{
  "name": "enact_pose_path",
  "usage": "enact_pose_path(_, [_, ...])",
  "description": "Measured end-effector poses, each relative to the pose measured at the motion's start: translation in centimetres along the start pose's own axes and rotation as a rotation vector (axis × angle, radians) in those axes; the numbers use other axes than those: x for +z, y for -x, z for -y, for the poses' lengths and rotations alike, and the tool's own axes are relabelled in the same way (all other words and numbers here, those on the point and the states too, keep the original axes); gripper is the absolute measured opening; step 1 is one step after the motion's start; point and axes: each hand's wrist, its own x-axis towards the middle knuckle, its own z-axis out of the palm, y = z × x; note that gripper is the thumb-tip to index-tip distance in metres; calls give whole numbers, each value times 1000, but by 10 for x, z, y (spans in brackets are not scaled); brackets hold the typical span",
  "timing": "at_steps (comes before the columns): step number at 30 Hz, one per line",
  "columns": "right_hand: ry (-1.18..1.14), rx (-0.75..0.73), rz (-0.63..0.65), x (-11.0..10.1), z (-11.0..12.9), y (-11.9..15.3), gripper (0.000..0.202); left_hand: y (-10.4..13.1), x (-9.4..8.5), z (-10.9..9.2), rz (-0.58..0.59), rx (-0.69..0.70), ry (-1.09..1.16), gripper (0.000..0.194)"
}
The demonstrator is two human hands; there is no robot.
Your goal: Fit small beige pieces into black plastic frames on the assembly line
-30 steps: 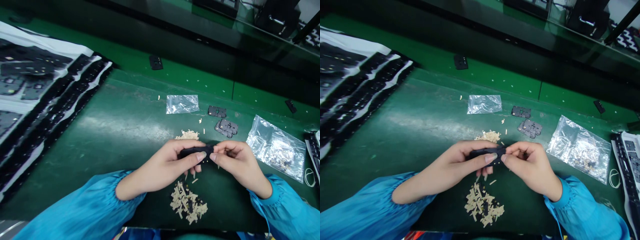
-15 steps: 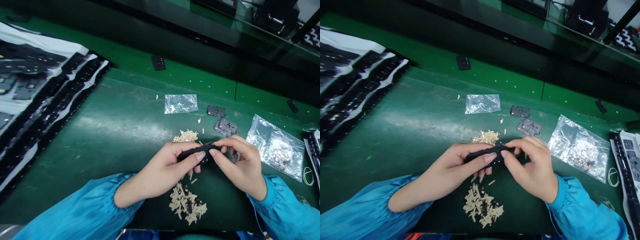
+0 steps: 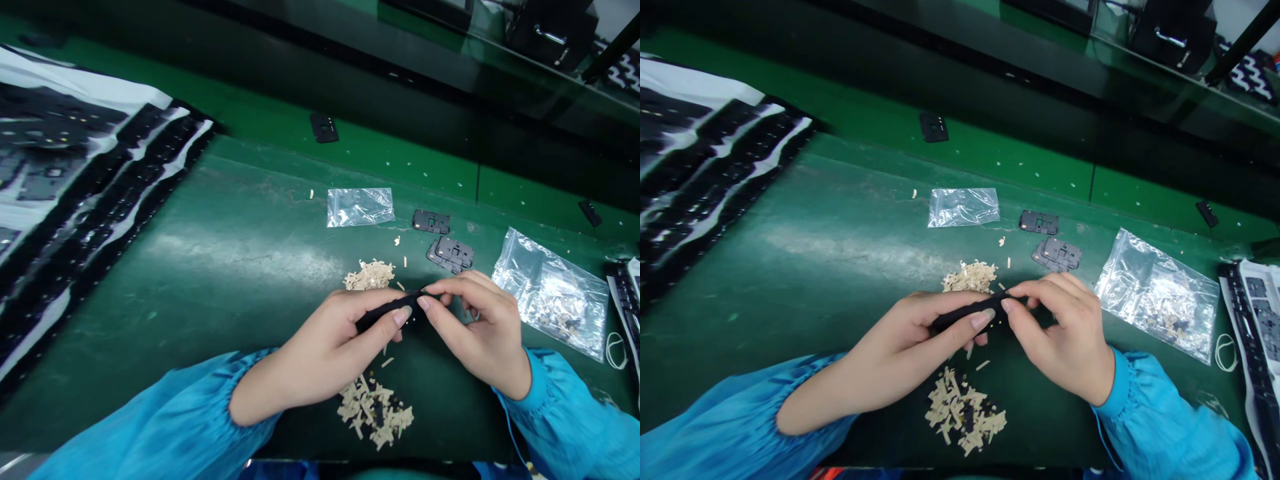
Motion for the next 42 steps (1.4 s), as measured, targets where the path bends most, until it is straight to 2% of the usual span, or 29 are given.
enact_pose_path(5, [6,-14,-4,-1,1,-2,5,2,0,1,13,39,-109,20])
enact_pose_path(9, [18,-12,27,-1,1,-2,8,2,1,2,5,124,-193,17])
enact_pose_path(17, [38,61,14,4,5,3,10,5,15,4,-189,247,-368,20])
enact_pose_path(20, [6,122,8,4,5,4,7,6,15,5,-176,210,-331,19])
enact_pose_path(24, [-56,262,-31,3,0,3,6,5,10,6,-107,68,-158,16])
enact_pose_path(27, [-233,417,53,2,-4,0,9,4,8,6,-67,0,-39,18])
enact_pose_path(31, [-520,565,168,2,-5,-5,14,2,7,3,-31,-3,-6,20])
enact_pose_path(35, [-609,576,170,2,-5,-7,15,2,7,2,-22,14,1,18])
enact_pose_path(42, [-554,515,177,-2,-9,-6,11,1,7,4,-52,-33,94,17])
